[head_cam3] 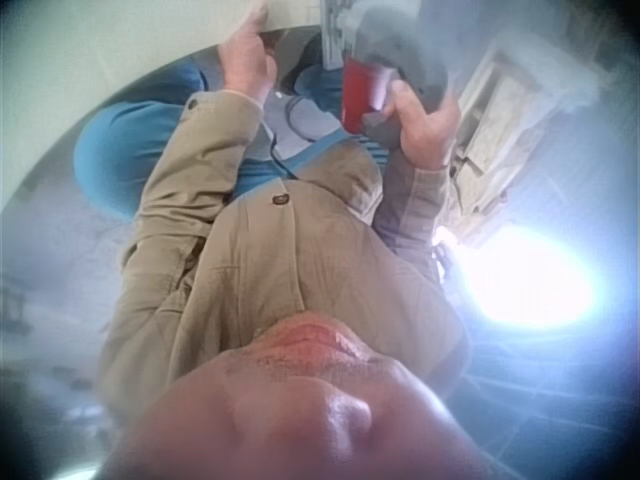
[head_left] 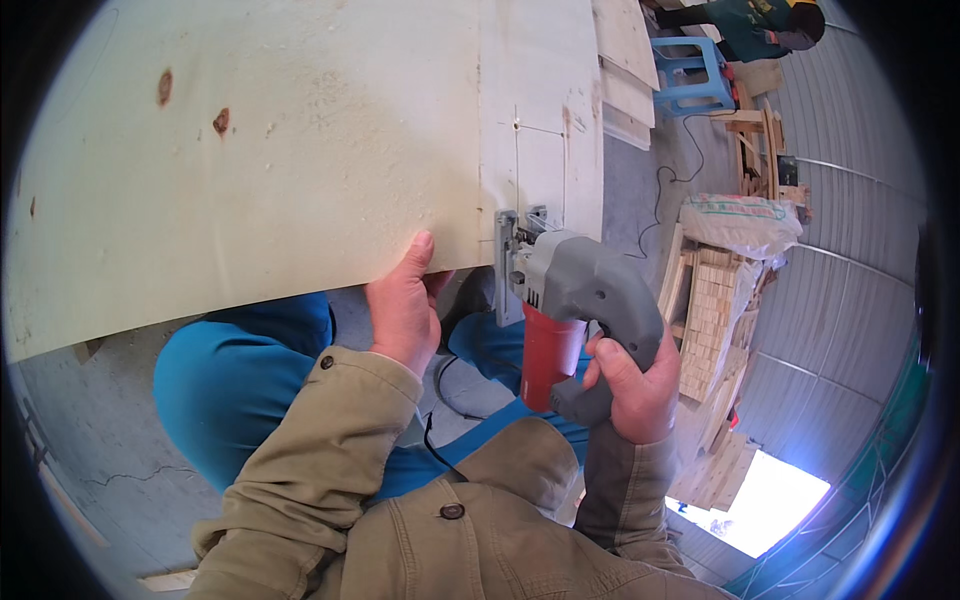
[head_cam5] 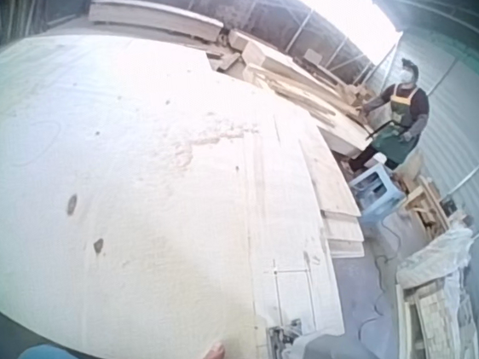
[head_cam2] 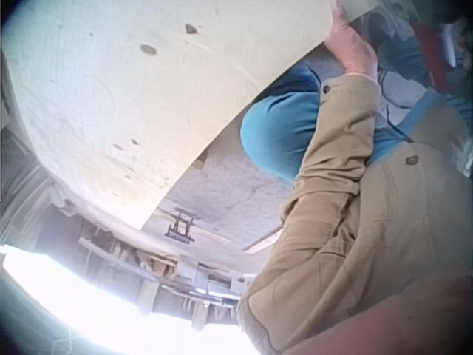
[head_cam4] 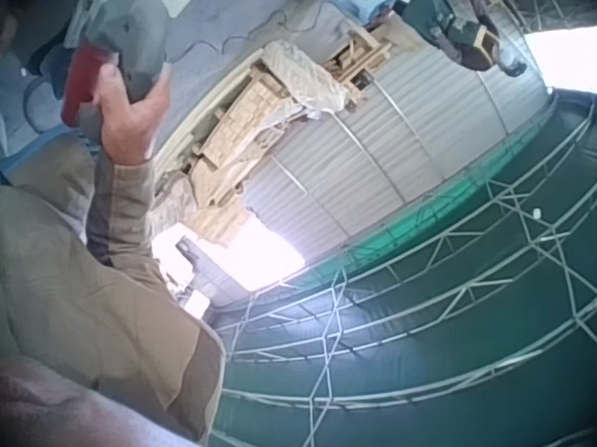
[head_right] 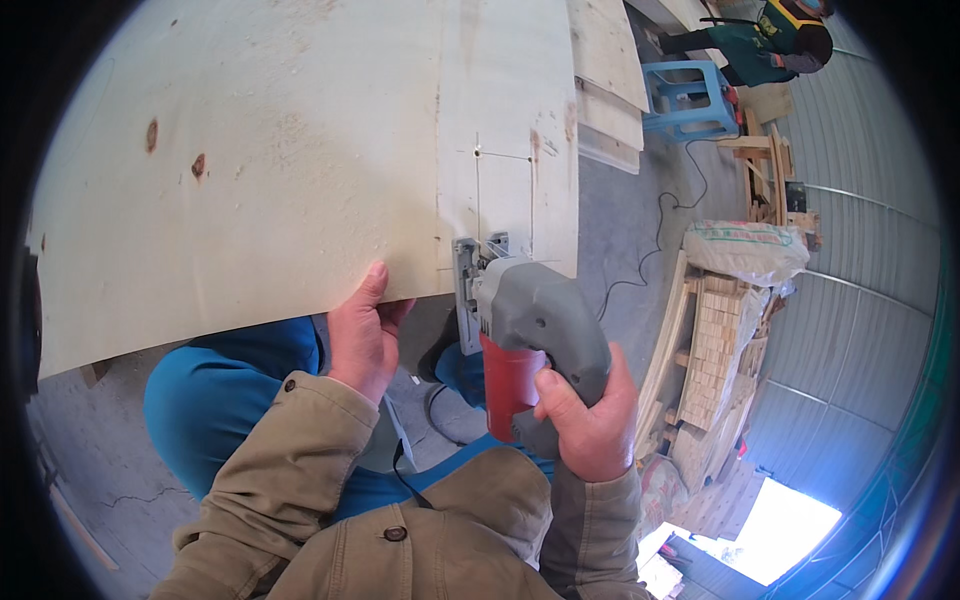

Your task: The person holds a large plywood sheet while a coworker drills pilot holes. The person then uses a jigsaw to cut along marked lines on the plywood, following the pre-drilled holes.

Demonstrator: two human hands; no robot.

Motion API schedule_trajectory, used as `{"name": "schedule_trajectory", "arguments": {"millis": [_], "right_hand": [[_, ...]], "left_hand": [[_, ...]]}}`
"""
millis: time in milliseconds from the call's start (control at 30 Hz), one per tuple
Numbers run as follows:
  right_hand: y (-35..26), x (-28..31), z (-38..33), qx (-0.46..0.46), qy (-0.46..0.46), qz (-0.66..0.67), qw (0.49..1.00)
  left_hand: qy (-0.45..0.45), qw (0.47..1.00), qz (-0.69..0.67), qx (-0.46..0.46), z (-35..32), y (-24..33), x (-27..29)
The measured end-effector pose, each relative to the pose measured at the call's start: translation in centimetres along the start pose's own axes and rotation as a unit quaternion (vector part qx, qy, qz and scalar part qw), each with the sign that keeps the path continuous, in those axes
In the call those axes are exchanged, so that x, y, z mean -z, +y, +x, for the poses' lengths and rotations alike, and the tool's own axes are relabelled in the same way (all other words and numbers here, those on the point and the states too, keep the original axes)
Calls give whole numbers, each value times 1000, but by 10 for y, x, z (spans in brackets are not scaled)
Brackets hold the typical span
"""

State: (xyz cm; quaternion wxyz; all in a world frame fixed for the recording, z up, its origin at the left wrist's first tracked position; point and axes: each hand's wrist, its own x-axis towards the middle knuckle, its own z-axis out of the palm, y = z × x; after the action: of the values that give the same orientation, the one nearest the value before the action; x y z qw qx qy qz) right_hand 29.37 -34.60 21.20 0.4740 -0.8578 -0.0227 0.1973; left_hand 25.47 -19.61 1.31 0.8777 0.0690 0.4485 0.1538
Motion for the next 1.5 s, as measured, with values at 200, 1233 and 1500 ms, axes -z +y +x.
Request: {"name": "schedule_trajectory", "arguments": {"millis": [200, 1233, 1500], "right_hand": [[-1, 2, -1, -4, -9, -5, 1000], [-12, -2, 23, -1, -38, 24, 999], [-15, -3, 27, 1, -41, 29, 999]], "left_hand": [[-8, 1000, -1, 13, 2, -1, 2], [8, 1000, -9, 17, 4, -2, 2], [4, 1000, -18, 19, 4, -4, 3]]}}
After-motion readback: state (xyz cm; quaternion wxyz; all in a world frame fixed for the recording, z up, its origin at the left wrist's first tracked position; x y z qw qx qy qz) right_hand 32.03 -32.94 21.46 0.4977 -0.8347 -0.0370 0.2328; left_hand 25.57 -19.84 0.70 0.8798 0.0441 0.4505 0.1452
